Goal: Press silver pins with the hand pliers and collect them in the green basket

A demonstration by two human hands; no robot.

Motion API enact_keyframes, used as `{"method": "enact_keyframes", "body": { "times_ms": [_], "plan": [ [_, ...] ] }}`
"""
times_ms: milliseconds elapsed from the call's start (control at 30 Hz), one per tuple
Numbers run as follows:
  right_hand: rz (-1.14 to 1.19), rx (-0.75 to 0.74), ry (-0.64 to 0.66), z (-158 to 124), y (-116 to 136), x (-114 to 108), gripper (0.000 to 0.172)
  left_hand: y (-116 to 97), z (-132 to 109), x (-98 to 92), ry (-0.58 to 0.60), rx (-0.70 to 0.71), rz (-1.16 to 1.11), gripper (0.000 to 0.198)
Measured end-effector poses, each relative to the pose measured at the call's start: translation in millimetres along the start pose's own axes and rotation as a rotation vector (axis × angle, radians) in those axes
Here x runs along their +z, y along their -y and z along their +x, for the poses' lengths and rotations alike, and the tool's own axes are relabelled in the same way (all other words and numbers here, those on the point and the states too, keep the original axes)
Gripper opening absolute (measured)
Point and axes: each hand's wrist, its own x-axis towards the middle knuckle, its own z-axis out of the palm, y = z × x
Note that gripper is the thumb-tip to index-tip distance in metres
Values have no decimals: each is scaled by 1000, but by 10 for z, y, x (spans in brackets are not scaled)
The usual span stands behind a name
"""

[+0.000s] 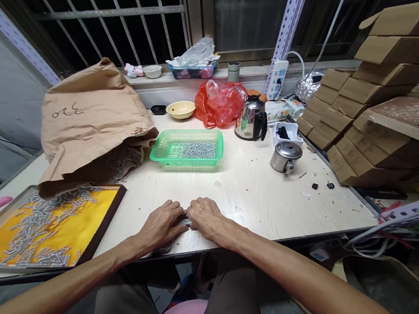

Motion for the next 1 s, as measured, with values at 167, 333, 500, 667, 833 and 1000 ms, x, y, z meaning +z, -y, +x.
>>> {"method": "enact_keyframes", "body": {
  "times_ms": [167,333,500,667,833,1000],
  "plan": [
    [-21,-29,23,56,-18,73,18,-39,23,-18,-12,-35,-25,17],
    [-61,-6,-91,11,-29,99,15,-54,-53,37,-86,-72,-29,21],
    [103,-97,-52,-12,-214,-46,38,-165,-316,262,-287,-53,-114,38],
    [27,-13,-100,120,-265,16,18,-428,-472,429,-312,49,-178,36],
    [-66,8,-138,336,-345,76,14,-584,-488,468,-343,-2,-276,29],
    [-120,-12,-151,399,-157,0,13,-603,-501,520,-400,-4,-332,31]
  ]
}}
